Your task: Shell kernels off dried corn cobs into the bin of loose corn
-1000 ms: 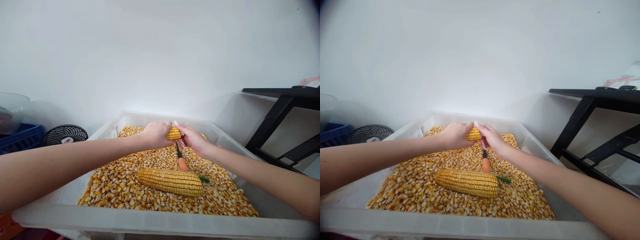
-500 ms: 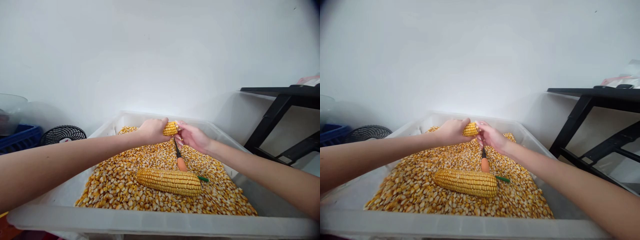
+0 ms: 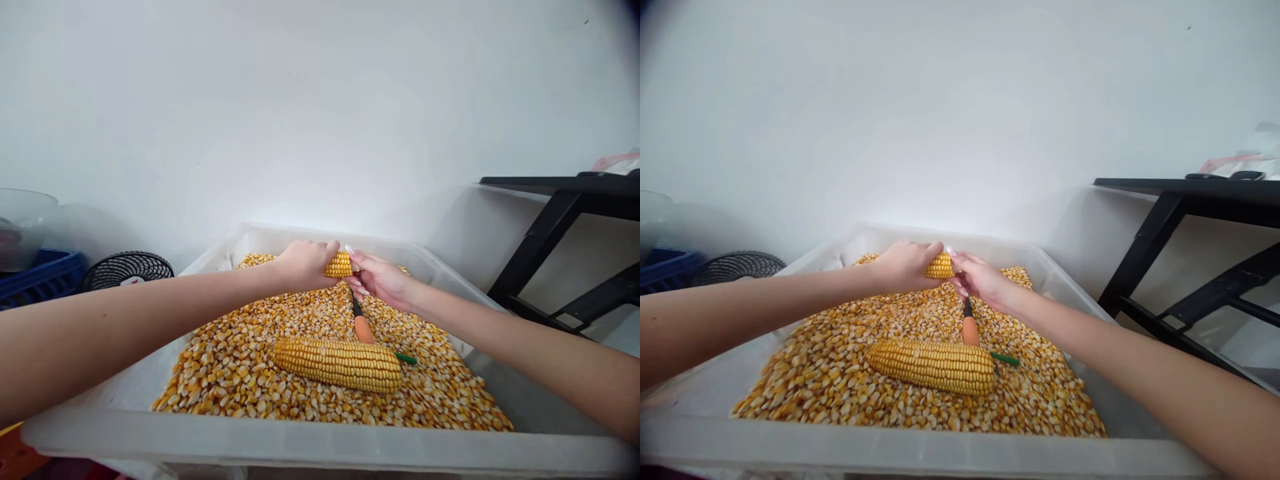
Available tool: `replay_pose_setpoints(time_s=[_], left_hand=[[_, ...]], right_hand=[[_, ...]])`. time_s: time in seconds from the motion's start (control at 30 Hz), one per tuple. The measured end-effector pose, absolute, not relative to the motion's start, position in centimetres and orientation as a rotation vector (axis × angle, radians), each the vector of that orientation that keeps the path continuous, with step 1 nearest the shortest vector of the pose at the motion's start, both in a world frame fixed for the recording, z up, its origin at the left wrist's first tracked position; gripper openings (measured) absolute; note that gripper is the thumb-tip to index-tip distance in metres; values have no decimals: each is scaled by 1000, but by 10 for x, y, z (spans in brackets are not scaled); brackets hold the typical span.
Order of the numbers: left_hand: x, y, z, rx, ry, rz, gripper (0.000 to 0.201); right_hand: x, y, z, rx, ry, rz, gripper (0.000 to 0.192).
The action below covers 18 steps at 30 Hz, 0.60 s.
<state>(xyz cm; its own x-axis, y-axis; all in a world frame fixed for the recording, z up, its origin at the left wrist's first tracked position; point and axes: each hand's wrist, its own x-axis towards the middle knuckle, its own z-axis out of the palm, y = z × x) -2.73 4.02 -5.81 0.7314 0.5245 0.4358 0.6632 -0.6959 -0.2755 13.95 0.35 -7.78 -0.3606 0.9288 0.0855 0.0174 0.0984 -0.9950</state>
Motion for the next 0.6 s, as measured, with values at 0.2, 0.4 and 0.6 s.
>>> replay_pose_setpoints(time_s=[0.2, 0.4, 0.6], left_hand=[[-29, 41, -55, -2545, -929, -458, 35], [-30, 43, -49, -2494, -841, -495, 35], [-30, 47, -51, -2445, -682, -416, 38]], right_hand=[[141, 3, -77, -921, -1579, 1396, 21], [145, 4, -69, -896, -1584, 1476, 26], [146, 7, -72, -959, -1592, 1526, 35]])
